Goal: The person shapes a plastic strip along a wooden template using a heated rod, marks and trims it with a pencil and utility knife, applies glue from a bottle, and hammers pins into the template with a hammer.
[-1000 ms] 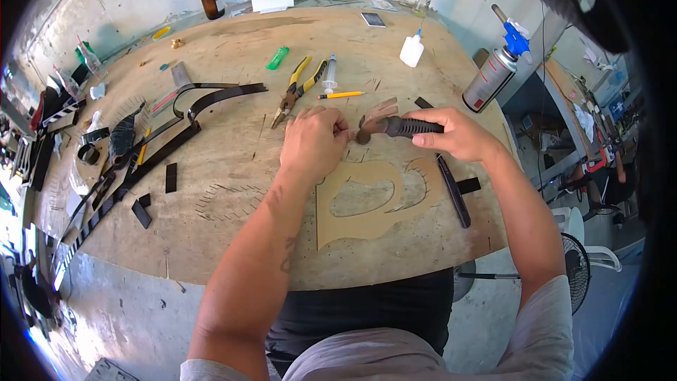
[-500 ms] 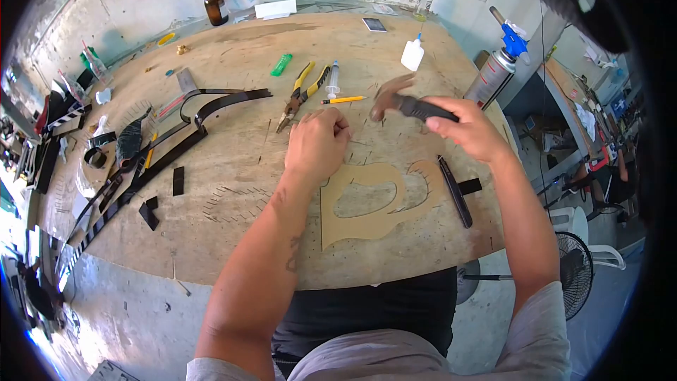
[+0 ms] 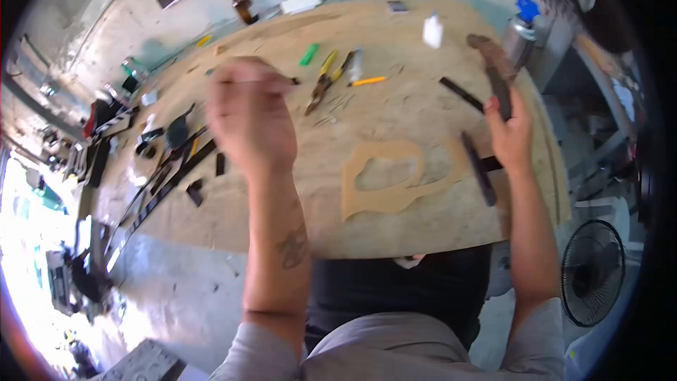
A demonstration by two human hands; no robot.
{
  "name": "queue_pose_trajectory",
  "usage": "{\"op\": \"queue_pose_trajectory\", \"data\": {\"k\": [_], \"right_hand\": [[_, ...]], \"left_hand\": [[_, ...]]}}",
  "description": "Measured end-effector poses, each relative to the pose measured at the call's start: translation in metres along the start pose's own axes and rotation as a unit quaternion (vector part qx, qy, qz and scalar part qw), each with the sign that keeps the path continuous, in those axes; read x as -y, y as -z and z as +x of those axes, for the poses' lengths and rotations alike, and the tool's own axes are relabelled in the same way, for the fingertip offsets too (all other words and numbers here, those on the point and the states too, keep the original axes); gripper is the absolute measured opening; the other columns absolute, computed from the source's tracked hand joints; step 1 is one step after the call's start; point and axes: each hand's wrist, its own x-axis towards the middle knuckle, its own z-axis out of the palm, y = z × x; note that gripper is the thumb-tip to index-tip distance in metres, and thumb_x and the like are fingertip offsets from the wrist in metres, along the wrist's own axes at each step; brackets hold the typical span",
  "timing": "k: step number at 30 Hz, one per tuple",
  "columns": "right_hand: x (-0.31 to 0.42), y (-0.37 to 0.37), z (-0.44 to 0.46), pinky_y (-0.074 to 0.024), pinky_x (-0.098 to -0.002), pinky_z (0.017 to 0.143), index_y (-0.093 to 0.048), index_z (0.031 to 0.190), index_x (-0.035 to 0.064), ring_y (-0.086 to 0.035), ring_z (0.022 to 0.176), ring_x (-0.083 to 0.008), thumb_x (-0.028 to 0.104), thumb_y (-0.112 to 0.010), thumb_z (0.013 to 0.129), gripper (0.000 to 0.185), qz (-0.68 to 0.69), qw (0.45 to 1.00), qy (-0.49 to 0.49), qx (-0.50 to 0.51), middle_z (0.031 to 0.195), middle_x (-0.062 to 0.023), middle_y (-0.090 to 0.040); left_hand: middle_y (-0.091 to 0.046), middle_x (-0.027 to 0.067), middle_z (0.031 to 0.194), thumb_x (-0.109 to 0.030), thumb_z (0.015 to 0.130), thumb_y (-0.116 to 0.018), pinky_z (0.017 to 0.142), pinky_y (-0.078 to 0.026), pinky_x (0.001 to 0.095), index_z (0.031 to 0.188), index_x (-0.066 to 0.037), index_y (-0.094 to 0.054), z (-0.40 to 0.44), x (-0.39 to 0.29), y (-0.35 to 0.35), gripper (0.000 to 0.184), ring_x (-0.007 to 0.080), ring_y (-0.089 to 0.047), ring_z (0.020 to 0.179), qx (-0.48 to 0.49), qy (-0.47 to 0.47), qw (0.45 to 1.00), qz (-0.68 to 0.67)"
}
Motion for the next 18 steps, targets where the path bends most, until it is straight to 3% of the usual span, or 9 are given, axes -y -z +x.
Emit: {"op": "queue_pose_trajectory", "data": {"k": [1, 2, 3, 4, 5, 7, 10, 14, 18], "right_hand": [[-0.003, 0.000, -0.001, -0.0543, -0.0315, 0.086, -0.064, 0.139, -0.0038, -0.064, 0.089, -0.0154, 0.015, -0.072, 0.103, 0.041, 0.000, 1.000, 0.012, -0.013, 0.098, -0.0081, -0.070], [-0.013, -0.001, 0.001, -0.0541, -0.0314, 0.090, -0.062, 0.144, -0.0036, -0.065, 0.091, -0.0174, 0.015, -0.071, 0.104, 0.045, -0.065, 0.993, 0.092, -0.043, 0.101, -0.0095, -0.070], [-0.003, -0.002, 0.001, -0.0541, -0.0329, 0.091, -0.061, 0.143, -0.0051, -0.067, 0.095, -0.0200, 0.015, -0.071, 0.104, 0.045, -0.036, 0.993, 0.101, -0.048, 0.106, -0.0128, -0.071], [-0.008, 0.002, 0.000, -0.0541, -0.0333, 0.091, -0.061, 0.142, -0.0055, -0.069, 0.100, -0.0207, 0.016, -0.071, 0.104, 0.044, -0.039, 0.998, 0.038, -0.021, 0.110, -0.0153, -0.072], [-0.016, 0.002, -0.001, -0.0542, -0.0334, 0.090, -0.061, 0.141, -0.0050, -0.069, 0.101, -0.0198, 0.018, -0.071, 0.105, 0.044, -0.032, 0.999, 0.020, -0.024, 0.110, -0.0148, -0.073], [-0.028, -0.003, -0.001, -0.0533, -0.0313, 0.088, -0.061, 0.140, -0.0050, -0.066, 0.097, -0.0166, 0.020, -0.072, 0.107, 0.043, -0.021, 0.997, 0.036, -0.060, 0.105, -0.0103, -0.070], [-0.017, -0.006, 0.001, -0.0525, -0.0294, 0.089, -0.061, 0.140, -0.0047, -0.064, 0.097, -0.0148, 0.020, -0.069, 0.109, 0.040, 0.008, 0.996, 0.064, -0.061, 0.105, -0.0086, -0.069], [-0.012, -0.001, -0.002, -0.0517, -0.0279, 0.089, -0.061, 0.140, -0.0025, -0.063, 0.097, -0.0127, 0.018, -0.066, 0.111, 0.037, -0.019, 0.998, 0.039, -0.043, 0.106, -0.0066, -0.069], [-0.013, -0.008, -0.002, -0.0536, -0.0329, 0.089, -0.062, 0.140, -0.0009, -0.068, 0.097, -0.0194, 0.018, -0.071, 0.106, 0.040, -0.002, 0.995, 0.081, -0.064, 0.109, -0.0143, -0.074]], "left_hand": [[-0.068, 0.0046, 0.090, -0.004, 0.098, -0.063, 0.071, -0.056, 0.0304, 0.098, -0.003, -0.069, 0.007, -0.043, -0.007, 0.006, 0.0156, -0.064, 0.075, -0.018, 0.026, 0.968, -0.249], [-0.068, 0.0032, 0.085, -0.002, 0.097, -0.062, 0.070, -0.057, 0.0306, 0.096, -0.004, -0.069, 0.010, -0.089, -0.015, 0.008, 0.0153, -0.064, 0.072, -0.036, 0.049, 0.874, -0.481], [-0.066, 0.0034, 0.083, -0.010, 0.099, -0.060, 0.066, -0.058, 0.0310, 0.094, -0.003, -0.068, 0.011, -0.127, -0.018, 0.012, 0.0164, -0.065, 0.069, -0.014, -0.014, 0.909, -0.417], [-0.068, 0.0045, 0.084, -0.016, 0.101, -0.059, 0.064, -0.057, 0.0307, 0.093, -0.004, -0.069, 0.012, -0.171, -0.013, 0.018, 0.0157, -0.067, 0.068, 0.001, -0.051, 0.814, -0.579], [-0.068, 0.0058, 0.084, -0.021, 0.106, -0.055, 0.058, -0.054, 0.0326, 0.094, -0.008, -0.069, 0.016, -0.199, -0.008, 0.023, 0.0142, -0.067, 0.070, 0.241, 0.057, 0.645, -0.723], [-0.068, 0.0057, 0.087, -0.021, 0.104, -0.056, 0.060, -0.055, 0.0326, 0.095, -0.008, -0.071, 0.011, -0.244, -0.029, 0.021, 0.0148, -0.068, 0.073, 0.492, 0.076, 0.507, -0.703], [-0.070, 0.0055, 0.091, -0.021, 0.103, -0.059, 0.062, -0.056, 0.0327, 0.097, -0.009, -0.072, -0.004, -0.269, -0.064, 0.019, 0.0157, -0.069, 0.077, 0.578, -0.024, 0.453, -0.678], [-0.072, 0.0053, 0.096, -0.021, 0.100, -0.062, 0.065, -0.058, 0.0327, 0.100, -0.010, -0.075, -0.016, -0.267, -0.090, 0.017, 0.0169, -0.071, 0.082, 0.587, -0.098, 0.399, -0.698], [-0.074, 0.0051, 0.101, -0.021, 0.098, -0.066, 0.069, -0.059, 0.0328, 0.103, -0.010, -0.077, -0.019, -0.251, -0.105, 0.016, 0.0181, -0.073, 0.087, 0.572, -0.132, 0.343, -0.733]]}}
